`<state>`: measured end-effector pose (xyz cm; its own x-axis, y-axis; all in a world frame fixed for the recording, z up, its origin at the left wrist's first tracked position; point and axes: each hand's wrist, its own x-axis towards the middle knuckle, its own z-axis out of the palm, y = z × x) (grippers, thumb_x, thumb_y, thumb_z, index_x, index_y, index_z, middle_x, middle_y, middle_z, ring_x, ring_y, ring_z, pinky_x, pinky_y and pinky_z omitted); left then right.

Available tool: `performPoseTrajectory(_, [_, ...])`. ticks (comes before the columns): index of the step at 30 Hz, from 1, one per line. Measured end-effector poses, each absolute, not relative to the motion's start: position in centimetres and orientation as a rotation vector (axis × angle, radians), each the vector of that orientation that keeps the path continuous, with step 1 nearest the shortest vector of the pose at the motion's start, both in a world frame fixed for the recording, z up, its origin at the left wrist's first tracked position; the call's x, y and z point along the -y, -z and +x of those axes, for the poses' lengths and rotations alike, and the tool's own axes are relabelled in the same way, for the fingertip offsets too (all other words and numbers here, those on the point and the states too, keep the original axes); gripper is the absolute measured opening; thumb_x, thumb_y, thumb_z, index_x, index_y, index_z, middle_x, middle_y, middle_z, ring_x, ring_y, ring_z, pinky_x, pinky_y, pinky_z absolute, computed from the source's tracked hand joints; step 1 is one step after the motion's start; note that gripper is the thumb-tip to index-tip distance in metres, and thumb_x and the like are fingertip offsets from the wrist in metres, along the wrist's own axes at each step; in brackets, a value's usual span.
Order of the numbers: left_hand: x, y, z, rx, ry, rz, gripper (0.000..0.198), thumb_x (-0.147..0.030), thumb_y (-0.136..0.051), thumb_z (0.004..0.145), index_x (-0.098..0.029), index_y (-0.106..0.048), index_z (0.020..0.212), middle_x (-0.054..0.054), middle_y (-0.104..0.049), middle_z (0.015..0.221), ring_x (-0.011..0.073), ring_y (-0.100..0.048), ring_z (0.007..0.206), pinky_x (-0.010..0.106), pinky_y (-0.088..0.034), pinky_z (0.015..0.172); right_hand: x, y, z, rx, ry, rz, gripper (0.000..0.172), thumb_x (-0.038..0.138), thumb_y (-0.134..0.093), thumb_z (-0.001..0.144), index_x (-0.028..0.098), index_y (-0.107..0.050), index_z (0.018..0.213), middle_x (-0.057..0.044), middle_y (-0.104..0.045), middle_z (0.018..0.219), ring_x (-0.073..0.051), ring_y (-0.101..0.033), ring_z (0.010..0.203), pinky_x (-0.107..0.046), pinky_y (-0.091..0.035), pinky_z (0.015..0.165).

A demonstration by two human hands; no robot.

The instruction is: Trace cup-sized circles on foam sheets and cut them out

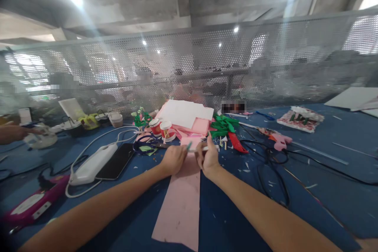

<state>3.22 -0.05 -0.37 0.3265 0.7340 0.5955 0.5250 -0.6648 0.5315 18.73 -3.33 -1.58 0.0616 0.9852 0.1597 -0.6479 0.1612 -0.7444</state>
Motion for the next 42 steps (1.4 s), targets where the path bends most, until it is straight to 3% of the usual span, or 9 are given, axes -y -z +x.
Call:
performPoseTrajectory(3, [-0.7, 0.1, 1.7, -1.265, -1.383, 2.218, 0.040, -0.030, -0.033, 0.088, -0.021, -0.040, 0.050, -0.001, -0.035, 0.043, 0.0139, -0.033, 0.043, 0.029, -0.028, 0.054, 2.9, 1.5, 20.1, 0.756, -1.262, -0.530, 0.066, 0.064, -0.029, 0.081, 0.021, -0.025, 0.032, 0.006, -0.015, 0.025, -0.006, -0.021, 0.020, -0.018, -0.020, 0.023])
performPoseTrajectory(9, [-0.7, 0.3, 0.7, -1.251, -1.505, 2.289, 0.028, -0.034, -0.031, 0.090, -0.020, -0.049, 0.073, 0.002, -0.050, 0.062, 0.0162, -0.048, 0.058, 0.030, -0.037, 0.063, 2.2, 1.4, 20.2, 1.020, -0.932, -0.769, 0.056, 0.068, -0.022, 0.079, 0.024, -0.035, 0.047, 0.008, -0.020, 0.030, -0.009, -0.021, 0.025, -0.023, -0.022, 0.027])
performPoseTrajectory(12, [-2.0, 0.3, 0.0, -1.309, -1.857, 2.246, 0.021, -0.038, -0.042, 0.085, -0.019, -0.049, 0.083, 0.009, -0.054, 0.085, 0.0225, -0.053, 0.087, 0.040, -0.039, 0.083, 2.4, 1.3, 20.2, 1.093, -0.800, -0.813, 0.045, 0.060, -0.040, 0.078, 0.022, -0.045, 0.055, 0.006, -0.035, 0.037, -0.011, -0.034, 0.034, -0.023, -0.031, 0.038])
performPoseTrajectory(16, [-5.4, 0.0, -1.5, -1.414, -1.952, 2.179, 0.034, -0.043, -0.058, 0.074, -0.016, -0.047, 0.090, 0.015, -0.051, 0.100, 0.0320, -0.046, 0.109, 0.051, -0.033, 0.093, 3.1, 0.5, 20.6, 1.559, -0.487, -0.941, 0.026, 0.043, -0.066, 0.067, 0.021, -0.056, 0.075, -0.002, -0.060, 0.074, -0.018, -0.055, 0.073, -0.029, -0.041, 0.069])
performPoseTrajectory(20, [-7.8, -0.3, -1.7, -1.453, -1.778, 2.218, 0.051, -0.044, -0.063, 0.067, -0.013, -0.041, 0.100, 0.016, -0.049, 0.103, 0.0322, -0.048, 0.108, 0.049, -0.038, 0.091, 3.6, -0.1, 20.8, 2.129, -0.184, -1.128, 0.047, 0.053, -0.068, 0.062, 0.020, -0.052, 0.092, -0.006, -0.058, 0.086, -0.022, -0.054, 0.079, -0.036, -0.041, 0.074])
performPoseTrajectory(26, [-7.8, -0.8, -0.2, -1.529, -1.578, 2.247, 0.042, -0.032, -0.070, 0.063, -0.019, -0.037, 0.087, 0.005, -0.049, 0.086, 0.0250, -0.055, 0.091, 0.041, -0.045, 0.081, 5.0, 0.8, 20.2, 2.260, -0.364, -1.315, 0.109, 0.067, -0.068, 0.050, 0.012, -0.028, 0.135, -0.016, -0.054, 0.105, -0.029, -0.053, 0.091, -0.038, -0.041, 0.077])
performPoseTrajectory(31, [-7.5, -2.7, -0.5, -1.419, -1.685, 2.190, 0.046, -0.029, -0.073, 0.059, -0.020, -0.037, 0.087, 0.003, -0.048, 0.087, 0.0205, -0.054, 0.087, 0.037, -0.044, 0.078, 6.9, 0.5, 19.7, 2.314, -0.313, -1.376, 0.105, 0.070, -0.063, 0.055, 0.014, -0.028, 0.138, -0.018, -0.053, 0.113, -0.034, -0.046, 0.110, -0.041, -0.037, 0.087])
performPoseTrajectory(38, [-6.6, -6.2, -1.4, -1.237, -1.877, 1.965, 0.054, -0.020, -0.080, 0.045, -0.021, -0.038, 0.080, 0.001, -0.048, 0.083, 0.0188, -0.053, 0.082, 0.037, -0.043, 0.078, 8.6, 0.1, 19.6, 2.314, -0.359, -1.393, 0.101, 0.071, -0.060, 0.058, 0.017, -0.029, 0.138, -0.019, -0.049, 0.125, -0.037, -0.044, 0.115, -0.045, -0.038, 0.090])
performPoseTrajectory(42, [-5.5, -6.4, -0.5, -1.160, -1.872, 1.915, 0.052, -0.024, -0.079, 0.048, -0.021, -0.038, 0.080, 0.001, -0.048, 0.084, 0.0183, -0.053, 0.085, 0.037, -0.043, 0.081, 9.7, 0.7, 19.8, 2.333, -0.367, -1.409, 0.105, 0.072, -0.058, 0.059, 0.018, -0.024, 0.142, -0.019, -0.044, 0.133, -0.039, -0.039, 0.121, -0.048, -0.035, 0.094])
